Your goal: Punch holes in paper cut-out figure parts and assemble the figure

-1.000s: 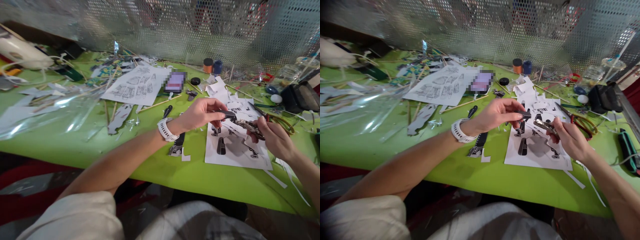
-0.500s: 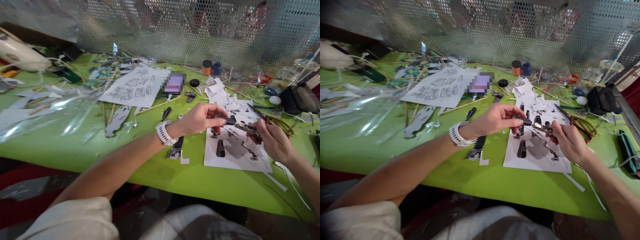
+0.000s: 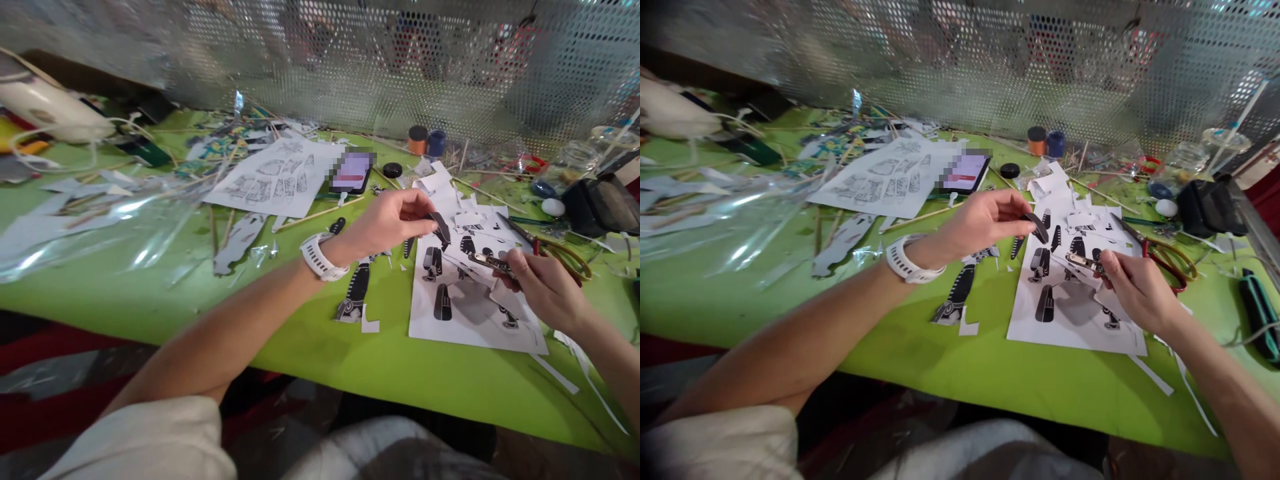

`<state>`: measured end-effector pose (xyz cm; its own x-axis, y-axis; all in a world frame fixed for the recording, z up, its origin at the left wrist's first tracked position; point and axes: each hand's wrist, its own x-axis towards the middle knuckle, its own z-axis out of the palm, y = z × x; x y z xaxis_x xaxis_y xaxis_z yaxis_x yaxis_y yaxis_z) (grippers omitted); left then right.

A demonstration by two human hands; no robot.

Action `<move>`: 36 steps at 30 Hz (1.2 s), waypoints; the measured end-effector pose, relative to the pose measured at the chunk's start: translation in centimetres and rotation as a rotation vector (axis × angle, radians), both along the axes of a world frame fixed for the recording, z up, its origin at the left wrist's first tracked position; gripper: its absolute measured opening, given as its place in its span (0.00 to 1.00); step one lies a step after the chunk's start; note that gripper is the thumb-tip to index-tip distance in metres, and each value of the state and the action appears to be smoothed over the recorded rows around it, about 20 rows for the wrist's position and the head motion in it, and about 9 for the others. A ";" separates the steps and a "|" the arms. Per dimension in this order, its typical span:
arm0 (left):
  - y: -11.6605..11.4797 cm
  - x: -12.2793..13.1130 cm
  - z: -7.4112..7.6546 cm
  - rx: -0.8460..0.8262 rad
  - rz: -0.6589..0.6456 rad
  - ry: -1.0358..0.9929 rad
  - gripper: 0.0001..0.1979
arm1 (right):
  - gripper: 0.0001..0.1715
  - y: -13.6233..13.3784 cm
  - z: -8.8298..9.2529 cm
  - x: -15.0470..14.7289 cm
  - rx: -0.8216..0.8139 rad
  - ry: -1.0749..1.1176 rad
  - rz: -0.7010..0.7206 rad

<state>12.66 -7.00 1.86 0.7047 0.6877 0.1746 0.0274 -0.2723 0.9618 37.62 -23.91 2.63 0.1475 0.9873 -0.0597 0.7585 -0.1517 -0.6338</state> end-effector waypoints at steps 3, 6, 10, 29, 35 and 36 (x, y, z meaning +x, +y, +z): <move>1.4 -0.8 0.5 0.066 0.063 0.113 0.07 | 0.44 0.3 0.1 -0.2 0.011 -0.125 0.041; 2.8 -2.0 1.2 0.178 0.099 0.284 0.07 | 0.42 0.7 -0.5 0.0 0.015 -0.298 0.063; 4.5 -3.2 1.6 0.299 0.177 0.528 0.07 | 0.38 1.1 -2.3 1.2 0.074 -0.501 0.033; 1.0 -0.8 -0.1 0.384 -0.159 0.380 0.16 | 0.24 -0.2 -3.3 -1.9 0.305 0.017 0.028; 4.8 -2.0 -1.3 0.488 -0.123 0.679 0.30 | 0.23 0.2 -2.9 -1.8 0.280 -0.019 0.056; 4.8 -1.9 -1.5 0.482 -0.133 0.689 0.29 | 0.22 0.2 -2.9 -1.9 0.285 -0.021 0.064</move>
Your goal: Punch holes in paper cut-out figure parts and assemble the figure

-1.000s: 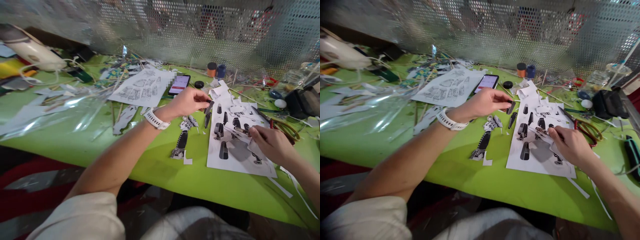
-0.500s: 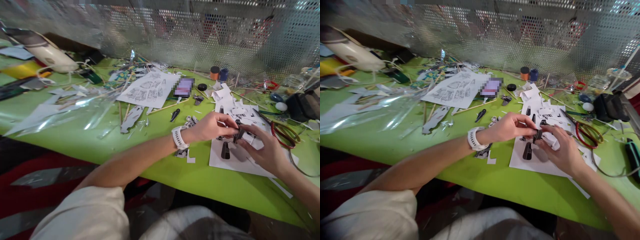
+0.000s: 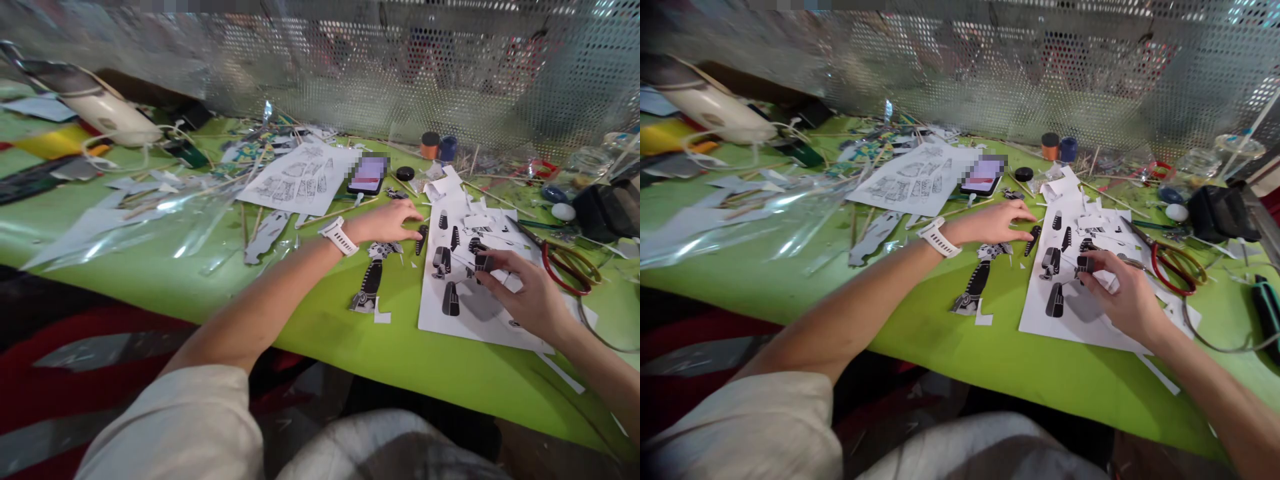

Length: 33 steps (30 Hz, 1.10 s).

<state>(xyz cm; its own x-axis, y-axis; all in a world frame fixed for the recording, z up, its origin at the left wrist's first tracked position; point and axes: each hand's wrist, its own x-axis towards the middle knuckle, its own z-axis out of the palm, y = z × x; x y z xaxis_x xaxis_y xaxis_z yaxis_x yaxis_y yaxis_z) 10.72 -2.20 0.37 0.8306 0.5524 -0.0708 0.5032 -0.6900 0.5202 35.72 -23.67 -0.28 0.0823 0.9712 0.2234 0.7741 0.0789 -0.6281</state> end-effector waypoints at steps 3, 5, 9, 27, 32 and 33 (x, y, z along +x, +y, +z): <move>-0.2 0.2 -0.4 -0.036 -0.010 -0.009 0.25 | 0.22 0.0 -0.1 -0.1 -0.004 -0.001 0.014; -0.2 0.3 -0.6 -0.075 -0.012 -0.043 0.21 | 0.22 0.0 -0.2 -0.1 -0.012 -0.008 0.011; -0.1 0.7 -1.2 -0.168 -0.022 -0.144 0.18 | 0.22 0.0 -0.2 0.0 -0.042 -0.022 -0.009; 3.3 -4.2 2.9 -0.112 0.305 0.118 0.10 | 0.22 0.0 0.1 0.2 -0.048 -0.092 0.028; 3.3 -5.0 3.5 0.042 0.286 0.344 0.12 | 0.22 -0.1 0.0 0.2 -0.037 -0.072 0.012; 3.5 -5.3 3.5 0.050 0.281 0.398 0.14 | 0.23 -0.1 0.0 0.2 -0.036 -0.072 0.010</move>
<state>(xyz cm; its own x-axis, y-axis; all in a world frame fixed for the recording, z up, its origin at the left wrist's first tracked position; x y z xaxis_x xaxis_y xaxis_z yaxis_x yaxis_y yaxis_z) 5.39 1.25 3.91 0.5626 0.7623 -0.3198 0.8267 -0.5180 0.2195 35.88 -23.77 -0.32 0.0571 0.9794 0.1935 0.8167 0.0656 -0.5733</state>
